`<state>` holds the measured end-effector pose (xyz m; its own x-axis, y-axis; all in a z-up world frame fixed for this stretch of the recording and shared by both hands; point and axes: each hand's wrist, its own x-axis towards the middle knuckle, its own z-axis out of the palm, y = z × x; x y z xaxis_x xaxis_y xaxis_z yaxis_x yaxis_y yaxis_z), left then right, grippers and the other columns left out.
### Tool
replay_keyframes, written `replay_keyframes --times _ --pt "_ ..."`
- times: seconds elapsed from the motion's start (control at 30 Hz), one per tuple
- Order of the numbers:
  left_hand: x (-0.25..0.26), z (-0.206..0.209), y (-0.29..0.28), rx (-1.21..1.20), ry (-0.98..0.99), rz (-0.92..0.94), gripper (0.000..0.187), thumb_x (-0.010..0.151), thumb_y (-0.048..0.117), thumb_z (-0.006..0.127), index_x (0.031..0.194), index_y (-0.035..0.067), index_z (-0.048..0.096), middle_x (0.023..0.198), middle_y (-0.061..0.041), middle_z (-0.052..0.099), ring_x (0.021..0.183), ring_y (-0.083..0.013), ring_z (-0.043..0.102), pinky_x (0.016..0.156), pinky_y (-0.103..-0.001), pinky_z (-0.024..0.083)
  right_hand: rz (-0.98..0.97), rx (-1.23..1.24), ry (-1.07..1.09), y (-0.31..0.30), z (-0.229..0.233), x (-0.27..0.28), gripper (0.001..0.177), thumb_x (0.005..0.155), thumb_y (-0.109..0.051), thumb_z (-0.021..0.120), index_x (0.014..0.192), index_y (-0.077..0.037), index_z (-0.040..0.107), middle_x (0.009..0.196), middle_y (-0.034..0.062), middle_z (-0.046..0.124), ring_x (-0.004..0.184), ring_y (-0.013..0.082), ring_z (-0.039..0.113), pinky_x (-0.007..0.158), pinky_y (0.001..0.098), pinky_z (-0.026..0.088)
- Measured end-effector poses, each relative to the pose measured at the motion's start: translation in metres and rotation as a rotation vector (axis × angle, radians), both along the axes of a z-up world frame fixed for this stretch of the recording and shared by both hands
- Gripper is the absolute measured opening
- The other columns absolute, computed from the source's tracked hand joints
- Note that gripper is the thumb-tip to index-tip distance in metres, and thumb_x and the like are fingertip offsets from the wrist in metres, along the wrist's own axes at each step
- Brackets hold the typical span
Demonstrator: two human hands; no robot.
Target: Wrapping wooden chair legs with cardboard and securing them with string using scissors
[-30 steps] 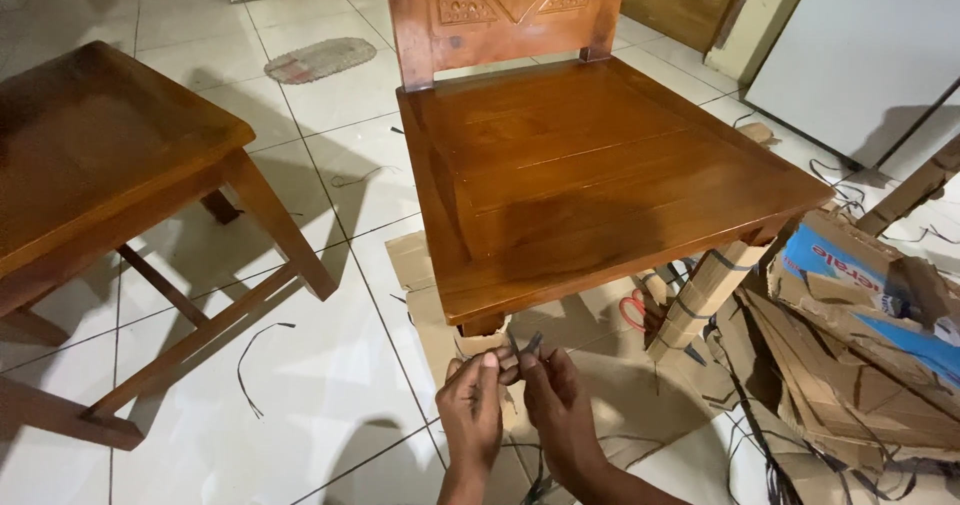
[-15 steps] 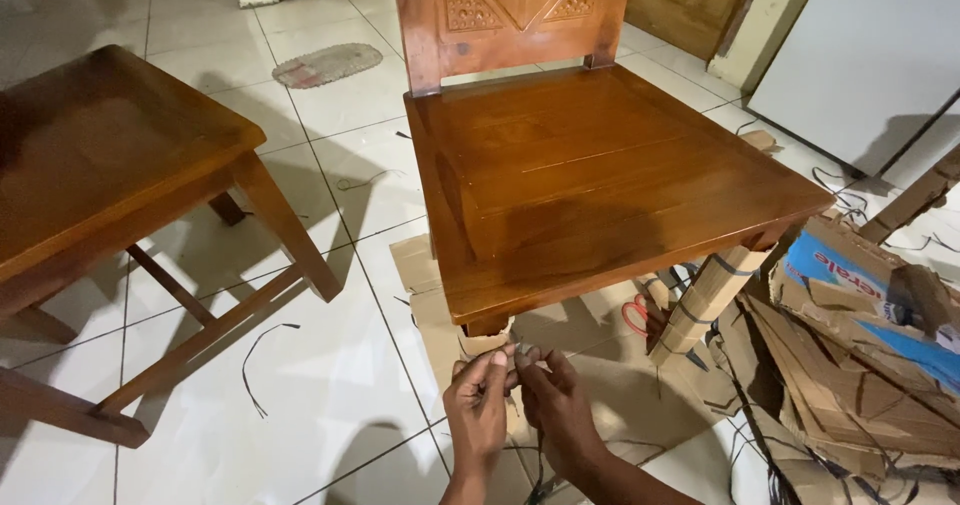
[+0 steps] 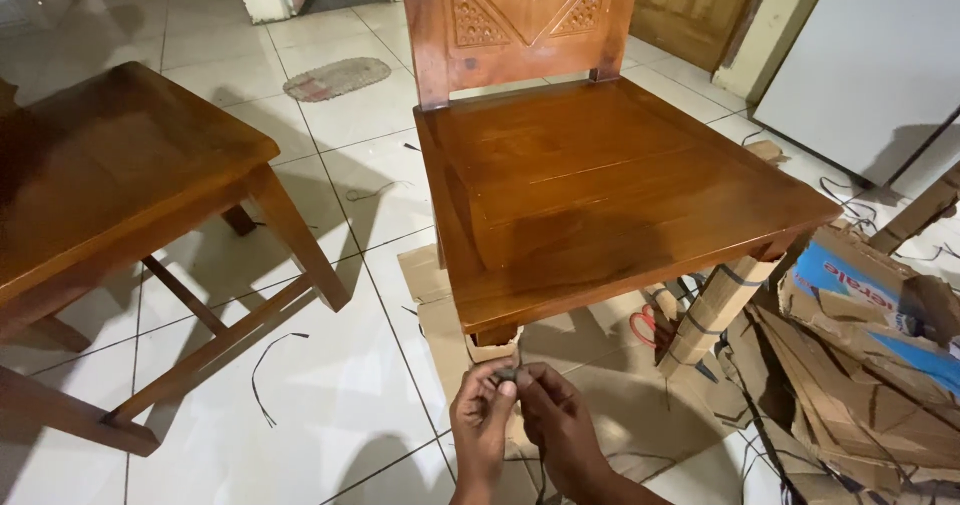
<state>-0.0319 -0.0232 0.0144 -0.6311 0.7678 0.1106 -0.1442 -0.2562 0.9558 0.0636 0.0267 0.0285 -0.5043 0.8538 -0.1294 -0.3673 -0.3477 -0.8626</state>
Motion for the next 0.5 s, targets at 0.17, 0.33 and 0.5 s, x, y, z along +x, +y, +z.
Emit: replay_keyframes --times 0.17,0.33,0.5 --pt "-0.010 -0.025 0.009 0.144 -0.123 0.024 0.020 0.083 0.014 0.078 0.099 0.003 0.077 0.102 -0.011 0.080 0.093 -0.0228 0.072 0.082 -0.038 0.058 -0.048 -0.038 0.025 -0.009 -0.012 -0.010 0.011 0.100 -0.012 0.066 0.091 -0.007 0.066 0.057 -0.0050 0.028 0.048 0.0054 0.018 0.041 0.0267 0.013" --pt "-0.018 -0.051 0.019 0.362 -0.248 0.029 0.008 0.085 0.005 0.075 0.081 -0.001 0.078 0.085 -0.015 0.075 0.087 -0.0268 0.069 0.082 -0.039 0.051 -0.047 -0.011 0.002 -0.016 -0.016 -0.019 0.010 0.097 -0.013 0.070 0.089 -0.008 0.069 0.056 -0.0041 0.028 0.048 0.0060 0.019 0.042 0.0265 0.013" --pt "-0.027 -0.060 0.023 0.308 -0.630 0.034 0.014 0.095 0.013 0.070 0.096 0.000 0.068 0.093 -0.015 0.071 0.056 -0.0116 0.056 0.052 -0.023 0.041 -0.068 0.263 0.054 -0.016 -0.020 -0.028 0.013 0.096 -0.010 0.069 0.097 0.001 0.076 0.092 0.0101 0.077 0.088 0.0181 0.065 0.081 0.0344 0.051"
